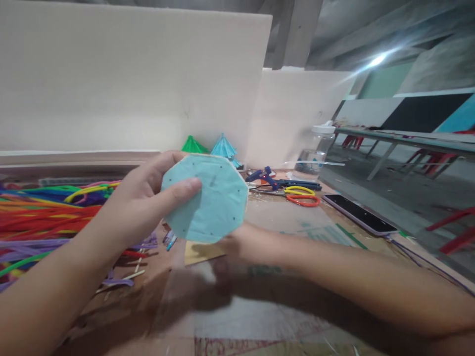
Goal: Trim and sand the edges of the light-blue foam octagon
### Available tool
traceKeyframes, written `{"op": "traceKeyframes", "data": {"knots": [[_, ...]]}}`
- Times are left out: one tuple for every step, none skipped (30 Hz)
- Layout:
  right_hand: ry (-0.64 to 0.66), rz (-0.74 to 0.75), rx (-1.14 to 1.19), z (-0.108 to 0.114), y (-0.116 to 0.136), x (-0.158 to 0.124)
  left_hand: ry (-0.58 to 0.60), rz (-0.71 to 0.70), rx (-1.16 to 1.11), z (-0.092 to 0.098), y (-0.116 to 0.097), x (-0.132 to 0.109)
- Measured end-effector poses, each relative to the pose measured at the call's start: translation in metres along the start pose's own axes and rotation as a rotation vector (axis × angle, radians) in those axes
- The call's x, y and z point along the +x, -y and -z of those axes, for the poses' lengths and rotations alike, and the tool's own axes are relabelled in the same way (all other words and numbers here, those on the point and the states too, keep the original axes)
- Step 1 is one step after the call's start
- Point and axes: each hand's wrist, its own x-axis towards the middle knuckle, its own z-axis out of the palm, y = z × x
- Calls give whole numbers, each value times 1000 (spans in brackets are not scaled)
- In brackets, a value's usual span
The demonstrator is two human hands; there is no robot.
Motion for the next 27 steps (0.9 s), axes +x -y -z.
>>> {"op": "traceKeyframes", "data": {"knots": [[-29, -32, 40, 12, -6, -8, 20, -3, 6, -2, 1, 0], [-63, -79, 62, 23, -11, -16, 39, -9, 31, -4, 4, -1], [-118, -129, 55, 33, -15, -22, 52, -21, 70, -6, 7, -1], [-210, -172, 25, 43, -18, -29, 61, -32, 118, -9, 10, 0], [-304, -188, -22, 51, -19, -35, 70, -40, 163, -12, 14, 0], [-397, -181, -95, 58, -18, -40, 77, -43, 202, -14, 18, 0], [-469, -156, -181, 64, -16, -45, 83, -43, 234, -16, 21, 0], [-513, -119, -271, 68, -13, -49, 87, -40, 254, -18, 24, 0], [-532, -80, -359, 72, -9, -52, 91, -36, 263, -20, 26, 0], [-528, -48, -437, 74, -5, -55, 98, -34, 259, -22, 28, -1], [-513, -24, -502, 75, -1, -57, 106, -33, 246, -23, 30, -2], [-499, -10, -555, 76, 2, -59, 114, -35, 230, -25, 30, -2], [-484, -3, -601, 76, 5, -60, 125, -37, 217, -27, 31, -3], [-469, -2, -642, 75, 8, -60, 136, -41, 211, -28, 32, -4], [-455, 2, -675, 75, 9, -60, 145, -51, 214, -30, 32, -4], [-439, 7, -703, 74, 10, -60, 153, -64, 222, -31, 32, -5], [-423, 13, -724, 73, 10, -59, 159, -77, 234, -32, 33, -5], [-408, 20, -742, 72, 9, -59, 163, -86, 246, -33, 33, -5], [-396, 27, -758, 72, 9, -59, 165, -93, 256, -33, 34, -5], [-390, 32, -772, 71, 8, -58, 164, -98, 265, -34, 34, -5], [-388, 37, -785, 71, 7, -58, 164, -102, 273, -33, 35, -5], [-391, 43, -798, 70, 7, -58, 165, -106, 281, -33, 35, -5], [-394, 51, -808, 70, 7, -57, 165, -112, 289, -33, 36, -5], [-397, 59, -817, 69, 7, -57, 164, -118, 298, -33, 36, -4], [-399, 67, -826, 69, 7, -57, 163, -124, 309, -33, 36, -4], [-400, 73, -834, 68, 7, -57, 162, -130, 320, -34, 36, -4], [-401, 80, -843, 68, 7, -57, 161, -134, 331, -34, 36, -4]]}}
